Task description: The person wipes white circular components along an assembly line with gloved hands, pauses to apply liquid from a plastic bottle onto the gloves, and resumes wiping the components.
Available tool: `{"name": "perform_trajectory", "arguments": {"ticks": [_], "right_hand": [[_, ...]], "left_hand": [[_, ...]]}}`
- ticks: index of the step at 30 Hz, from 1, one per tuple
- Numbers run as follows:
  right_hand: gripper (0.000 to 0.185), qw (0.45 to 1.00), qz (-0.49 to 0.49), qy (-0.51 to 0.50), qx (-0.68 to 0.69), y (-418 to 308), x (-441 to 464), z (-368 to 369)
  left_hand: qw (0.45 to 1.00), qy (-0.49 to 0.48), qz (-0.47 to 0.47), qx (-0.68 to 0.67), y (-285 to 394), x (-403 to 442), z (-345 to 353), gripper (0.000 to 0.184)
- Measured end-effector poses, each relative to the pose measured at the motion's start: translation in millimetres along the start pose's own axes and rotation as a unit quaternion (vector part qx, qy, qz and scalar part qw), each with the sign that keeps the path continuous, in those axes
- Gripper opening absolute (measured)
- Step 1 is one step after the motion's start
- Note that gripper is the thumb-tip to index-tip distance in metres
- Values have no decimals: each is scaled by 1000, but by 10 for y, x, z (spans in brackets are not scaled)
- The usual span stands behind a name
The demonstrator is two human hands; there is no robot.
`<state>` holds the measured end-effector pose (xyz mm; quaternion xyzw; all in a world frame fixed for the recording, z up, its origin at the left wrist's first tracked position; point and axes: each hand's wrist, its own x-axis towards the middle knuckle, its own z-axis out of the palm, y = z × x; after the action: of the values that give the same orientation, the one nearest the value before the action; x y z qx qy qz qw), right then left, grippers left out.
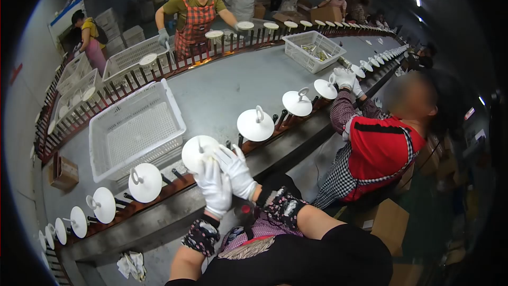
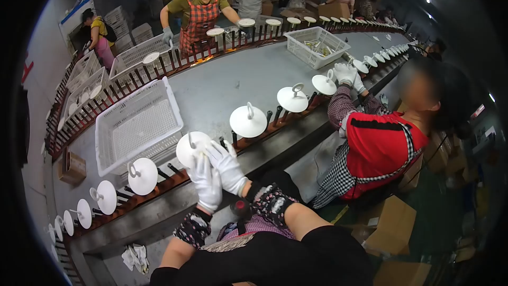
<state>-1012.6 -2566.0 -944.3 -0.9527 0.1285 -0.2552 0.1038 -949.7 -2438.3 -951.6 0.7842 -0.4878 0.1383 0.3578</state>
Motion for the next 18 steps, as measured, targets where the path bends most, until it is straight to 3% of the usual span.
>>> {"name": "perform_trajectory", "arguments": {"ticks": [1,3,5,7,9,11,12,13,15,17,18], "right_hand": [[55,999,12,-37,-35,65,-76,-187],[55,992,94,52,-66,361,-160,-307],[61,952,186,243,1,726,-13,-286],[62,963,232,138,-17,1147,208,-248],[58,975,156,142,-73,1267,423,-263],[54,990,100,93,-43,1484,526,-275],[51,981,131,129,55,1615,556,-230],[42,986,119,89,76,1608,653,-407],[29,992,8,-23,121,1938,855,-103],[26,990,-13,-59,126,2102,938,148],[27,986,12,-85,141,1997,947,-106]], "left_hand": [[999,-4,35,-29,121,-64,54,68],[980,-44,50,-189,338,-29,185,69],[987,-39,84,-128,436,169,355,73],[995,-47,7,-92,618,566,423,77],[993,-49,-22,-109,555,1009,697,77],[996,-21,-12,-88,534,1426,908,70],[990,-93,-39,-98,645,1696,810,67],[978,-166,-68,-108,745,1930,706,63],[989,-134,-25,-60,476,2031,1088,64],[989,-106,-54,-93,411,2012,1104,70],[988,-98,-56,-109,400,1969,1078,67]]}}
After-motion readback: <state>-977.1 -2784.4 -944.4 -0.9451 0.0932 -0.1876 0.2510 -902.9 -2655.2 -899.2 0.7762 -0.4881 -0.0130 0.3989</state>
